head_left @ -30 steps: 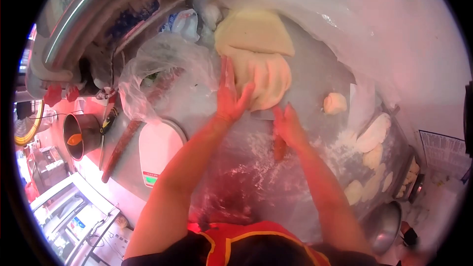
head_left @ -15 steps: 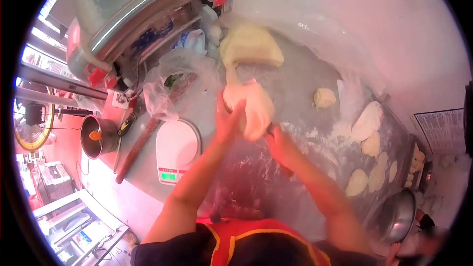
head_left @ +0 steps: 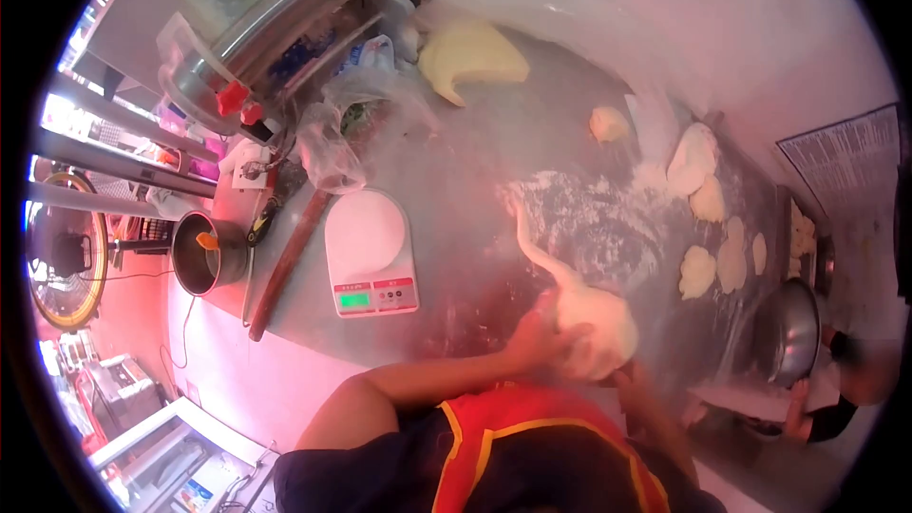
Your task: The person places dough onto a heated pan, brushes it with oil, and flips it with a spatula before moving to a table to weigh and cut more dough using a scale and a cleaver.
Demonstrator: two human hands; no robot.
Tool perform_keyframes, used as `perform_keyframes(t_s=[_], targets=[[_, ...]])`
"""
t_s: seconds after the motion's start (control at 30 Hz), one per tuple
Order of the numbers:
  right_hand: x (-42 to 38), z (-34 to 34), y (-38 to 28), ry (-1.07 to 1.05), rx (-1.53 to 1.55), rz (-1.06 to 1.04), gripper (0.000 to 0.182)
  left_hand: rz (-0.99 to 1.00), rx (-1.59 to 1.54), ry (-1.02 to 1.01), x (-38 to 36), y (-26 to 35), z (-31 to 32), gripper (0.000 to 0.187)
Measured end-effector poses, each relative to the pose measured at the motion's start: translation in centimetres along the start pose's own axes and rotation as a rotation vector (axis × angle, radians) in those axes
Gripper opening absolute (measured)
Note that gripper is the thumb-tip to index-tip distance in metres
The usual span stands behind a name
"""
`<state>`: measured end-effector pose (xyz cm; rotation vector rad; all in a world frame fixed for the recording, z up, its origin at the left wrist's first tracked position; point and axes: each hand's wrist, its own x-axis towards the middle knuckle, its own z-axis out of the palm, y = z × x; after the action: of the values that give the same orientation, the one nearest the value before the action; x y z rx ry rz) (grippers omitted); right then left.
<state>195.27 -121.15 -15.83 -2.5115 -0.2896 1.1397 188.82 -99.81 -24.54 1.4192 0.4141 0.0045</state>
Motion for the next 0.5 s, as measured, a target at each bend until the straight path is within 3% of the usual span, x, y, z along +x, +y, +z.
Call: perform_keyframes(t_s=[0.1, 0.2, 0.23, 0.3, 0.37, 0.43, 0.5], targets=[[-3.2, 0.7, 0.5, 0.176, 0.027, -0.072, 0.039, 0.33, 0.139, 0.022, -0.1, 0.6, 3.0, 0.074], [-6.0, 1.2, 1.0, 0.38, 0.13, -0.137, 0.038, 0.423, 0.202, 0.022, 0.6, 2.9, 3.7, 0.074], [-5.8, 1.8, 1.9, 0.4, 0.207, -0.17, 0.03, 0.409, 0.176, -0.027, 0.9, 3.2, 3.6, 0.073], [-6.1, 1.7, 1.2, 0.52, -0.201, -0.116, 0.023, 0.388, 0.13, -0.111, 2.0, 3.5, 2.4, 0.071], [-5.2, 1.0, 1.4, 0.548, -0.352, -0.045, 0.021, 0.115, 0.01, -0.045, 2.9, 3.5, 1.5, 0.066], [-4.2, 0.4, 2.9, 0.557, -0.323, 0.035, 0.021, 0.142, -0.204, 0.145, 5.6, 0.8, 0.1, 0.065], [-3.6, -0.2, 4.6, 0.576, -0.264, 0.106, 0.022, 0.215, 0.341, 0.406, 10.0, -4.8, -3.0, 0.067]])
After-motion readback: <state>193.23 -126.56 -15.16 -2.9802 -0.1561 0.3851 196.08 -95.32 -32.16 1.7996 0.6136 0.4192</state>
